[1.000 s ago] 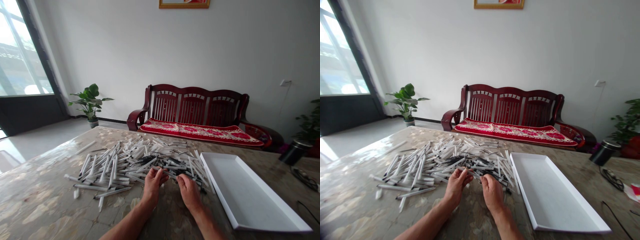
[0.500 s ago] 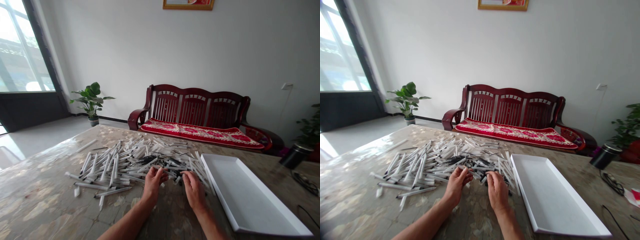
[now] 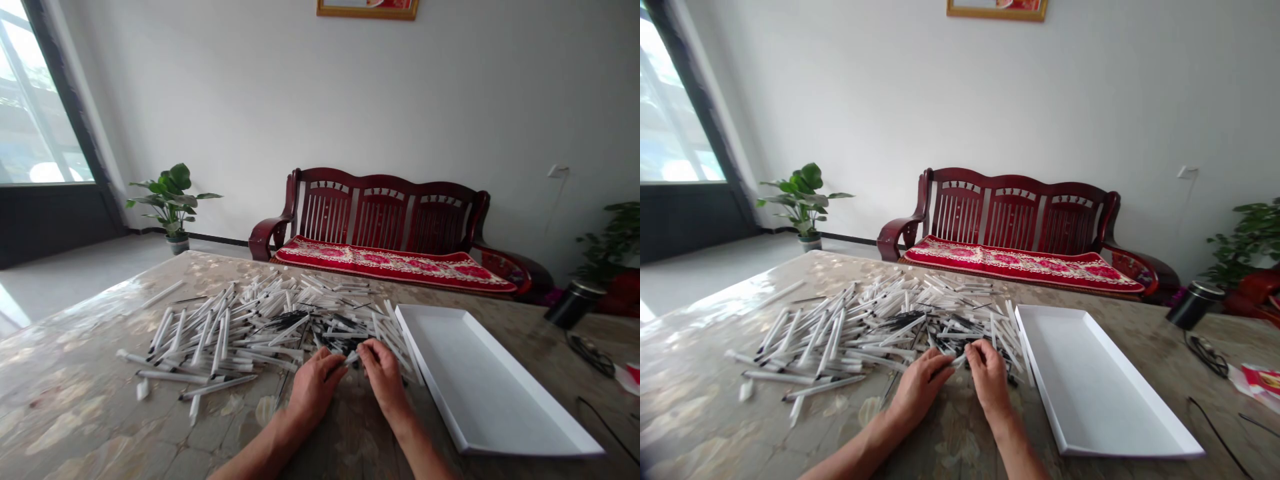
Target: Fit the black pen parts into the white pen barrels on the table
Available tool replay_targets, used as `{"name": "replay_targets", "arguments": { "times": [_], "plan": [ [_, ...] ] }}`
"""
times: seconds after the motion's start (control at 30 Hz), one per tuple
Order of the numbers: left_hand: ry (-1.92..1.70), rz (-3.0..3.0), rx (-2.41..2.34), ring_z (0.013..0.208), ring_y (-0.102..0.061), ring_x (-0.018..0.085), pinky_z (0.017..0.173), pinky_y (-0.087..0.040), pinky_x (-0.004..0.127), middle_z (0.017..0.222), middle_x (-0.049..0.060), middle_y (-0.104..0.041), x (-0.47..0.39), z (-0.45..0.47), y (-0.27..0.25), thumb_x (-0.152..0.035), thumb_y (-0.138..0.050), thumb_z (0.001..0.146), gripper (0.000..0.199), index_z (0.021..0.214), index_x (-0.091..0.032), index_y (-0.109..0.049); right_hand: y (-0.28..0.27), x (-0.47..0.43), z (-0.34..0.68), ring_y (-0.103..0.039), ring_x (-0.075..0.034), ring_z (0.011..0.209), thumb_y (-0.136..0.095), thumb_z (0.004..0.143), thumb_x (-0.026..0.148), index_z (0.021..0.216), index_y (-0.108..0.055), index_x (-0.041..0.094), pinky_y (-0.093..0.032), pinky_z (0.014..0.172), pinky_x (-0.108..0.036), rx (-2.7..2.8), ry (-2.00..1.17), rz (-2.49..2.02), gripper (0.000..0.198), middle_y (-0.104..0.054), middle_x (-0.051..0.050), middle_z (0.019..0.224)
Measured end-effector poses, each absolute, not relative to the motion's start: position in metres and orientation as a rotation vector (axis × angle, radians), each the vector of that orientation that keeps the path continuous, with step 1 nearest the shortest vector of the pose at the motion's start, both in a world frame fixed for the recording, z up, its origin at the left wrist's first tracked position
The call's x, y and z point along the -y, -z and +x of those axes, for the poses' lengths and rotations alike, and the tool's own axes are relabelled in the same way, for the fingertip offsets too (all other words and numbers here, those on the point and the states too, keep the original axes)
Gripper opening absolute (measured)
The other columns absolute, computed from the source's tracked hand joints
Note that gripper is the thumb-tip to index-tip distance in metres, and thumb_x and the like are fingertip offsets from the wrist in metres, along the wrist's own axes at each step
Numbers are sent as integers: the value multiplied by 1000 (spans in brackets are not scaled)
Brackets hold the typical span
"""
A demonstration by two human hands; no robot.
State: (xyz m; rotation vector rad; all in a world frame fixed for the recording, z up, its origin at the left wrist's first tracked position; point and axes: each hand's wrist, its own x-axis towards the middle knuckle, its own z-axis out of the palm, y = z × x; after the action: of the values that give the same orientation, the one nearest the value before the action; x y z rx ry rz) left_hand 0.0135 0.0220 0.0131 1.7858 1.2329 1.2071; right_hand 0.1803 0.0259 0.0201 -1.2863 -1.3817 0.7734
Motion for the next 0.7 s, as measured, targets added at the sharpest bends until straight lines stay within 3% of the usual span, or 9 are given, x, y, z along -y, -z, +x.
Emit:
{"name": "replay_targets", "arguments": {
  "times": [0.23, 0.33, 0.43, 0.7],
  "plan": [
    [-1266, 1784, -1353, 80, -66, 20, 72, -45, 24, 85, 2, -71, -26, 7, -12, -28, -73, 73, 18, 90, -33, -78, -15, -30, 185, -45, -14, 49, -48, 85, 62, 60, -47, 24, -36, 47, -26, 1470, -626, -1414, 45, -44, 4, 51],
    [-1449, 1551, -1284, 72, -63, 16, 68, -47, 24, 87, 1, -70, -30, 8, -14, -22, -74, 68, 35, 103, -30, -74, -15, -32, 187, -46, -16, 46, -49, 83, 62, 61, -49, 26, -37, 43, -28, 1310, -686, -1401, 43, -47, 3, 50],
    [-1567, 1126, -1105, 63, -60, 13, 57, -46, 22, 81, 0, -67, -35, 11, -18, -29, -78, 65, 48, 112, -23, -68, -17, -32, 187, -47, -16, 42, -50, 84, 61, 66, -55, 26, -34, 36, -28, 1127, -823, -1372, 39, -54, 0, 53],
    [-1405, 770, -859, 76, -67, 18, 61, -50, 23, 79, 6, -72, -33, 20, -23, -46, -85, 60, 46, 92, -15, -74, -13, -25, 172, -49, -13, 43, -57, 79, 61, 71, -59, 22, -33, 36, -23, 1136, -929, -1322, 40, -60, 1, 58]
  ]
}}
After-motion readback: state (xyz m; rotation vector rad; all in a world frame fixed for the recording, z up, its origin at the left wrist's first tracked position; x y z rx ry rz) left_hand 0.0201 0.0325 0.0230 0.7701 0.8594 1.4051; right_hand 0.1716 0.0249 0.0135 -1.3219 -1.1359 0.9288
